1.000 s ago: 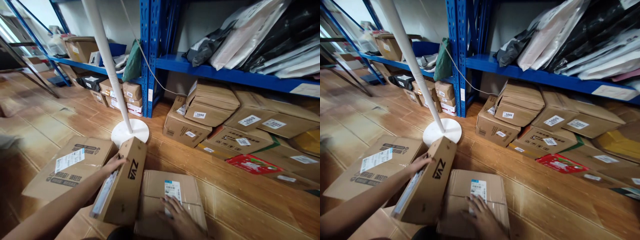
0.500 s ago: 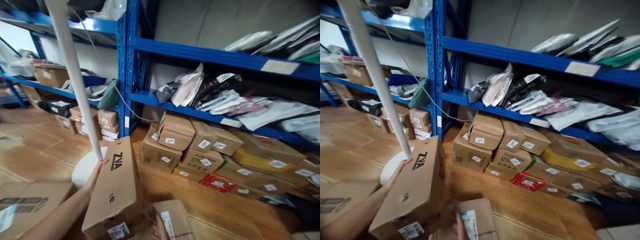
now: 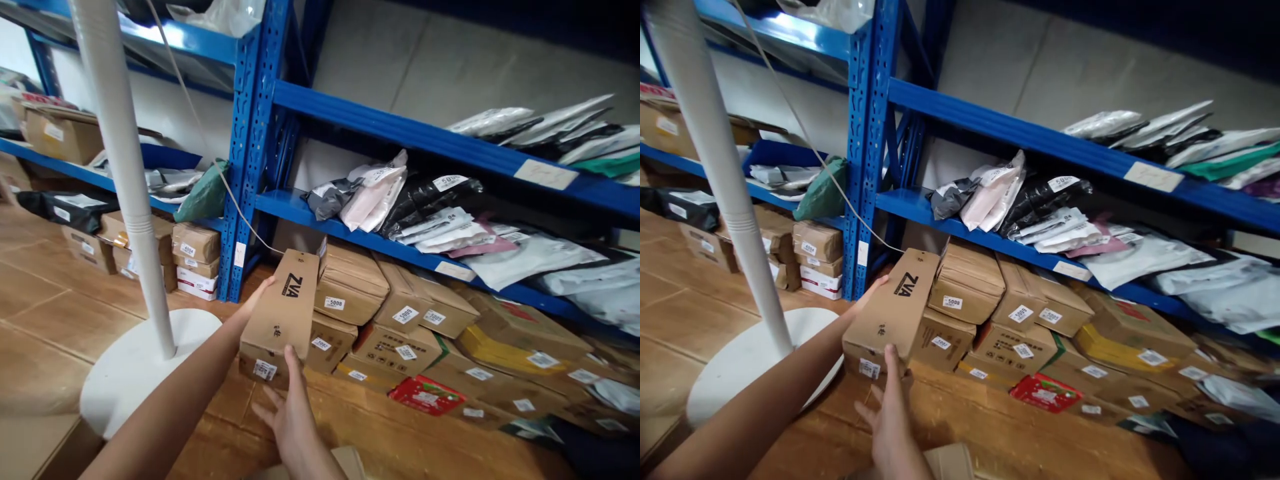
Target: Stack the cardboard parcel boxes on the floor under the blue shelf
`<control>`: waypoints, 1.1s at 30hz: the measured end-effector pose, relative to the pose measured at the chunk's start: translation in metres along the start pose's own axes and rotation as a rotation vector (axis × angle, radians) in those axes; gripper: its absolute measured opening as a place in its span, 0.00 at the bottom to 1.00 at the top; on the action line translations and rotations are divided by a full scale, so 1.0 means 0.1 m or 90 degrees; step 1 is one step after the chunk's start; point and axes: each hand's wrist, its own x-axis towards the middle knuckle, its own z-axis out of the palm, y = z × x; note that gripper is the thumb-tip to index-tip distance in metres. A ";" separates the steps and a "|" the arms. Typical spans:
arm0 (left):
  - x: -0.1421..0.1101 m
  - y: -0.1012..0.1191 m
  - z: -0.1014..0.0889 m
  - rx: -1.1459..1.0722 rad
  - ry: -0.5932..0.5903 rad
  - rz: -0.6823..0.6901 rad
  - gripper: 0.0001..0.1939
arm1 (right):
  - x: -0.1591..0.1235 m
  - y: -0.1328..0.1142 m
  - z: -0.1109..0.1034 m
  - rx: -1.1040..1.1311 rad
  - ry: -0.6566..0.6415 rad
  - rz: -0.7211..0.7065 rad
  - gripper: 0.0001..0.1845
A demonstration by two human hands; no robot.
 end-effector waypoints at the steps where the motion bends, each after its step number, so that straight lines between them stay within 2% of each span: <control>1: 0.01 -0.06 -0.04 -0.021 0.017 0.020 0.33 | 0.03 -0.01 0.05 0.061 0.007 -0.005 0.47; 4: -0.14 -0.28 -0.23 -0.044 0.091 0.124 0.49 | 0.14 -0.10 0.21 0.182 0.035 -0.039 0.28; 6: -0.32 -0.43 -0.32 0.010 0.069 0.157 0.57 | 0.22 -0.20 0.30 0.200 0.047 -0.047 0.22; 7: -0.40 -0.49 -0.32 0.057 0.034 0.176 0.58 | 0.26 -0.24 0.34 0.201 0.053 -0.051 0.21; 9: -0.48 -0.58 -0.26 0.149 0.003 0.229 0.52 | 0.34 -0.33 0.40 0.209 0.066 -0.063 0.20; 11: -0.41 -0.58 -0.11 0.196 0.057 0.264 0.47 | 0.44 -0.41 0.46 0.224 0.066 -0.082 0.17; 13: -0.22 -0.49 0.03 0.189 0.127 0.255 0.48 | 0.56 -0.50 0.52 0.231 0.051 -0.099 0.16; 16: 0.14 -0.31 0.12 0.144 0.144 0.245 0.48 | 0.79 -0.68 0.60 0.184 0.020 -0.108 0.16; 19: 0.38 -0.22 0.10 0.124 0.165 0.241 0.39 | 0.94 -0.87 0.64 0.116 0.008 -0.101 0.21; 22: 0.49 -0.25 0.05 0.107 0.188 0.238 0.31 | 0.92 -0.92 0.55 0.023 0.059 -0.045 0.39; 24: 0.54 -0.30 0.02 0.093 0.199 0.243 0.32 | 0.85 -0.83 0.38 -0.059 0.070 -0.030 0.49; 27: 0.60 -0.39 -0.03 0.081 0.218 0.239 0.36 | 0.74 -0.50 -0.10 -0.151 0.025 -0.045 0.52; 30: 0.61 -0.47 -0.10 0.089 0.243 0.221 0.43 | 0.71 -0.05 -0.82 -0.223 0.011 -0.056 0.52; 33: 0.45 -0.56 -0.18 0.138 0.280 0.213 0.45 | 0.71 0.32 -1.64 -0.317 0.066 -0.157 0.49</control>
